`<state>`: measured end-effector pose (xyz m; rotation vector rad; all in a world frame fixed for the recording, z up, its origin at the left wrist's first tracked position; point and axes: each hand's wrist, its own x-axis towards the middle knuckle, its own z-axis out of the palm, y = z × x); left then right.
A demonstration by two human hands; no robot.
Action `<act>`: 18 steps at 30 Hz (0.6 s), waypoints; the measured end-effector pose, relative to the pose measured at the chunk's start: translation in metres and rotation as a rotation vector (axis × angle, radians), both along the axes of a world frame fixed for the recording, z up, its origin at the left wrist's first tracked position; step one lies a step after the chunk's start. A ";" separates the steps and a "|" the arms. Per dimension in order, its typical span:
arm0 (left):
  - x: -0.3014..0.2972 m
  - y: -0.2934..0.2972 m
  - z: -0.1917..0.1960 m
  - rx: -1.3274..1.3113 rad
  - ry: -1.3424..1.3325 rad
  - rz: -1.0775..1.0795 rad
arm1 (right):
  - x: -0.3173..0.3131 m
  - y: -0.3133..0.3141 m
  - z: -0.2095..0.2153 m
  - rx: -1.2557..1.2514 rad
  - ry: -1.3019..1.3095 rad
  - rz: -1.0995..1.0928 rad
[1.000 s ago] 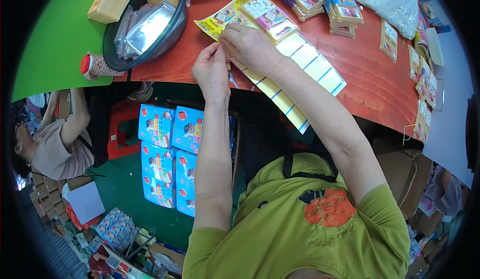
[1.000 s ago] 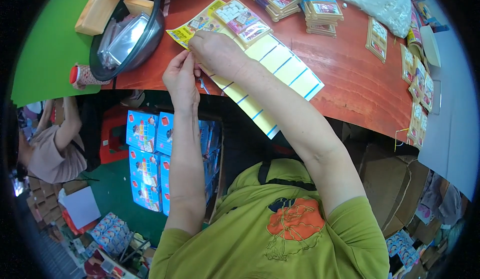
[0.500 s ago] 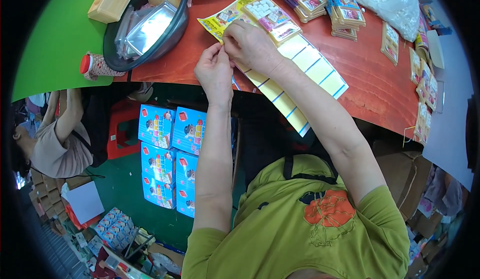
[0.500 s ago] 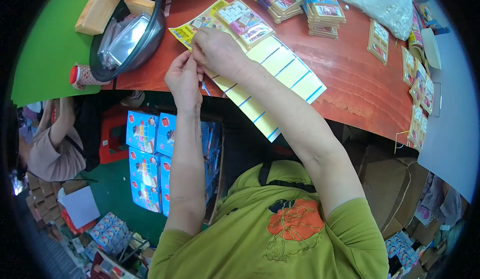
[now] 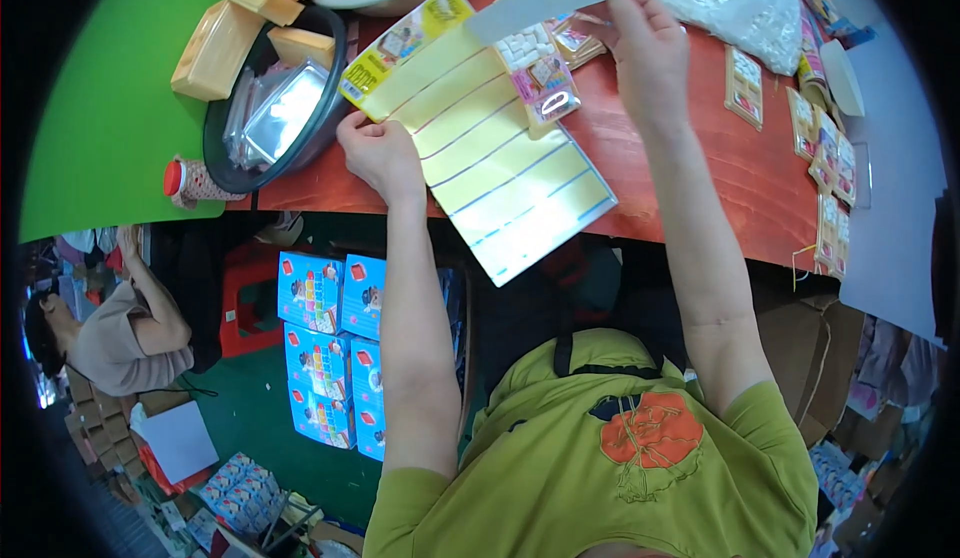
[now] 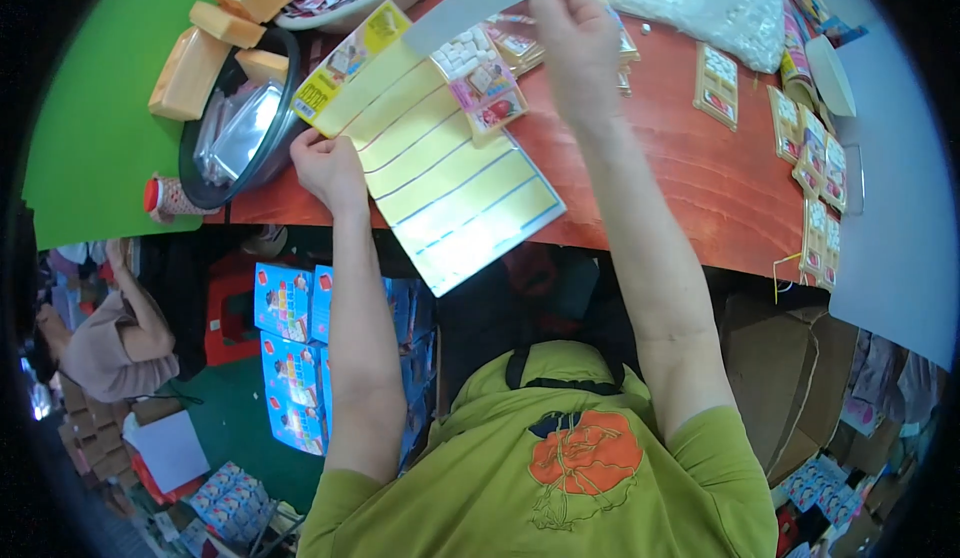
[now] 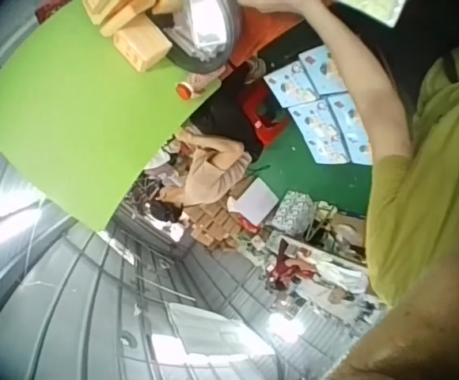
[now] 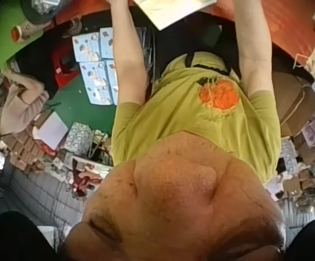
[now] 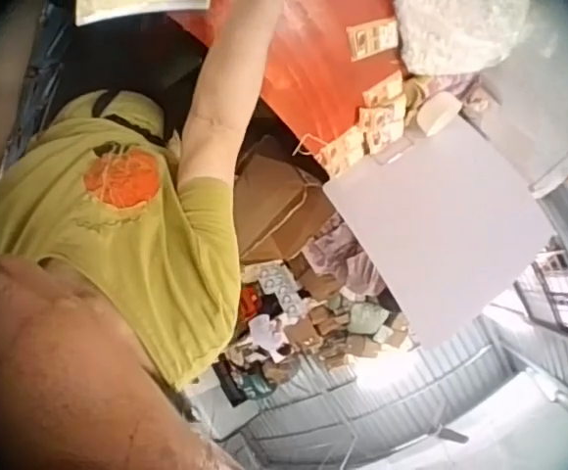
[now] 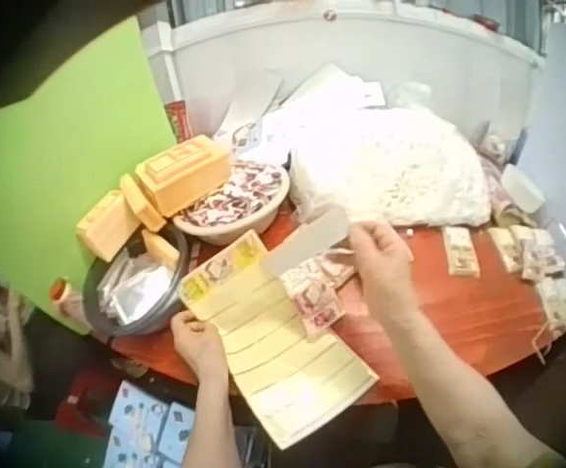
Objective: Applying adhesive labels and wrappers to plastic product trays.
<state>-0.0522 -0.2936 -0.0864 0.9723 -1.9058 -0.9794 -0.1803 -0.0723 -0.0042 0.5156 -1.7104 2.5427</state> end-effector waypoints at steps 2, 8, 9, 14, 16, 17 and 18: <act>-0.003 -0.006 0.000 -0.085 -0.053 -0.003 | -0.010 0.033 0.015 -0.124 0.010 0.012; 0.000 0.002 0.031 -0.546 -0.705 -0.004 | -0.002 0.143 0.049 -0.271 0.090 -0.025; 0.001 0.011 0.036 -0.671 -0.761 -0.009 | -0.001 0.170 0.046 -0.311 0.131 -0.008; 0.002 0.089 0.056 -0.541 -0.222 -0.589 | 0.047 0.219 0.046 -0.268 0.167 -0.150; 0.001 0.145 0.050 -0.510 -0.151 -0.767 | 0.061 0.233 0.038 -0.277 0.104 -0.204; 0.000 0.165 0.042 -0.641 -0.147 -0.780 | 0.067 0.240 0.033 -0.283 0.073 -0.259; 0.000 0.180 0.042 -0.645 -0.143 -0.791 | 0.072 0.250 0.028 -0.285 0.076 -0.271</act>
